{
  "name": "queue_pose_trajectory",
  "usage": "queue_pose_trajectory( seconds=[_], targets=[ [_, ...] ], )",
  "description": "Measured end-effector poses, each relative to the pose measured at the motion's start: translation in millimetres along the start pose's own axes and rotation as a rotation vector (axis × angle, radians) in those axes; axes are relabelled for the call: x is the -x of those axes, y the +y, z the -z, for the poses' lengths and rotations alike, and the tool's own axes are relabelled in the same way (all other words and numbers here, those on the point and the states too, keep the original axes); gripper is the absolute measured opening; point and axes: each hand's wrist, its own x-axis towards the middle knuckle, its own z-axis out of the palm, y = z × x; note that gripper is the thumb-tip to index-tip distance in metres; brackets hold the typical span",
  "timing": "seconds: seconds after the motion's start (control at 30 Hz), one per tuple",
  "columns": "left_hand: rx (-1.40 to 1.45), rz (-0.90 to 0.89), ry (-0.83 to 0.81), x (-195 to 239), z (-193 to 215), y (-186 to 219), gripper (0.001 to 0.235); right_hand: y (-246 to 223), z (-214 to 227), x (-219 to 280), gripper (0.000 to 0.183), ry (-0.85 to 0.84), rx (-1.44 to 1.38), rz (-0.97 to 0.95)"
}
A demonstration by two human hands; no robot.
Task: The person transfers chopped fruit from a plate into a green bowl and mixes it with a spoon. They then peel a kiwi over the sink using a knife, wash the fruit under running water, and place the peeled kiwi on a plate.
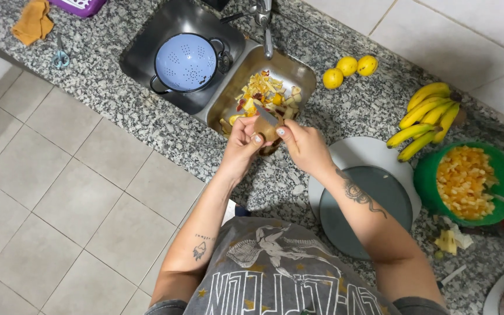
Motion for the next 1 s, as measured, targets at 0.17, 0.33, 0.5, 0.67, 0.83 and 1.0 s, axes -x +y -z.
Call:
queue_pose_trajectory(
  seconds=[0.17,0.33,0.5,0.67,0.83,1.0],
  targets=[
    [-0.063,0.004,-0.075,-2,11,6,0.055,-19,15,-4,0.036,-0.095,-0.069,-0.038],
    [-0.068,0.003,-0.081,-2,22,-9,0.058,-22,15,-4,0.044,-0.119,-0.001,-0.085],
    [-0.022,0.001,-0.018,-2,15,-16,0.057,-10,6,0,0.048,-0.036,0.165,0.023],
    [-0.009,0.005,0.019,-3,17,-25,0.056,-8,2,1,0.047,0.005,0.168,0.046],
    [0.001,-0.011,0.073,0,0,-17,0.051,1,-5,2,0.047,0.044,0.209,0.075],
    [0.006,-0.003,0.182,6,-23,-8,0.041,15,-16,4,0.043,0.119,0.406,0.123]
  ],
)
